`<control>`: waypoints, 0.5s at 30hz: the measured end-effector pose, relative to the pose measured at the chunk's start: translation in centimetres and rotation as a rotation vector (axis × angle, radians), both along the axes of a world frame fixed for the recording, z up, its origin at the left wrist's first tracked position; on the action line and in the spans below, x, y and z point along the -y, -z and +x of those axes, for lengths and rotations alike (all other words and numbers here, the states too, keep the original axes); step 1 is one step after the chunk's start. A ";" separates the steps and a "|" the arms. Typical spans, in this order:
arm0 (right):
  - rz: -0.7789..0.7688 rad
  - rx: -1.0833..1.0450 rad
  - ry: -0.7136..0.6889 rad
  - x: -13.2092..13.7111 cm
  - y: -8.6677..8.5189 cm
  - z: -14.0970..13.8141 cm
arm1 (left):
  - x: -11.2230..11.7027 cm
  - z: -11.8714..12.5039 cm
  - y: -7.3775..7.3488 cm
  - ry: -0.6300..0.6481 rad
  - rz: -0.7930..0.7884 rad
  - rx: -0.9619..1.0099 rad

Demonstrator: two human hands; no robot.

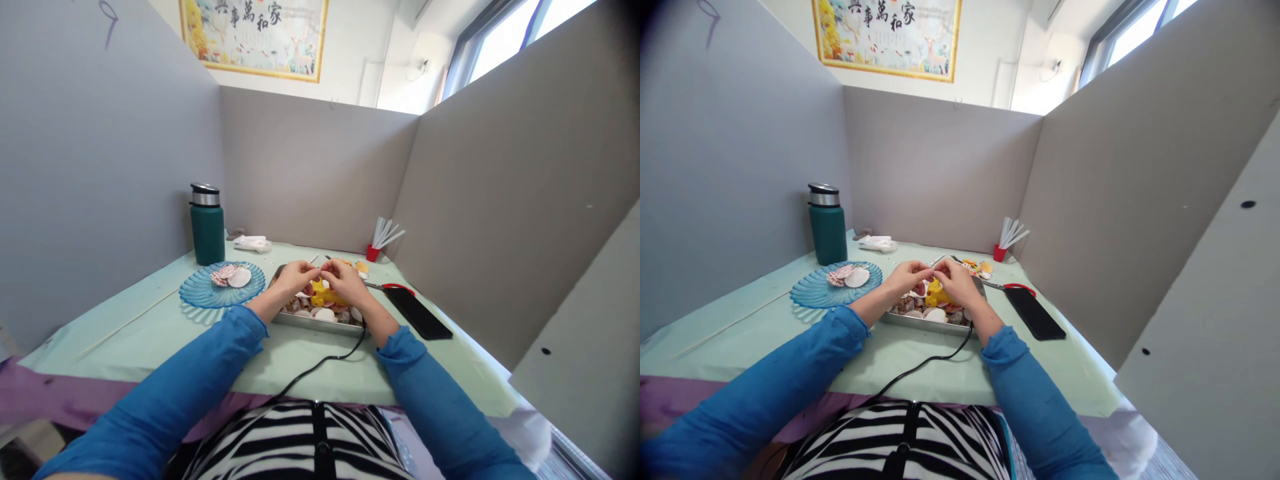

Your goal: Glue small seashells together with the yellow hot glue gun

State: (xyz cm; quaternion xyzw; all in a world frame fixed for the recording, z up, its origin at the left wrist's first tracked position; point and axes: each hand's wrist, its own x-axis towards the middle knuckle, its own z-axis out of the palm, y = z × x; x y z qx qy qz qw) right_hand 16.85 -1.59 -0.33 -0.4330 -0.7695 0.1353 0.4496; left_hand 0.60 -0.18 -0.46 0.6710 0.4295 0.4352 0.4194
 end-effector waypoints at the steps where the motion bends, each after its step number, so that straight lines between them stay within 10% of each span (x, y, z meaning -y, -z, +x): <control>1: -0.004 -0.009 -0.007 0.1 -0.1 0.0 | 0.1 0.0 -0.1 0.003 -0.003 0.015; 15: -0.032 -0.038 -0.022 0.4 -0.4 -0.2 | 0.8 0.1 -0.6 0.070 -0.047 0.065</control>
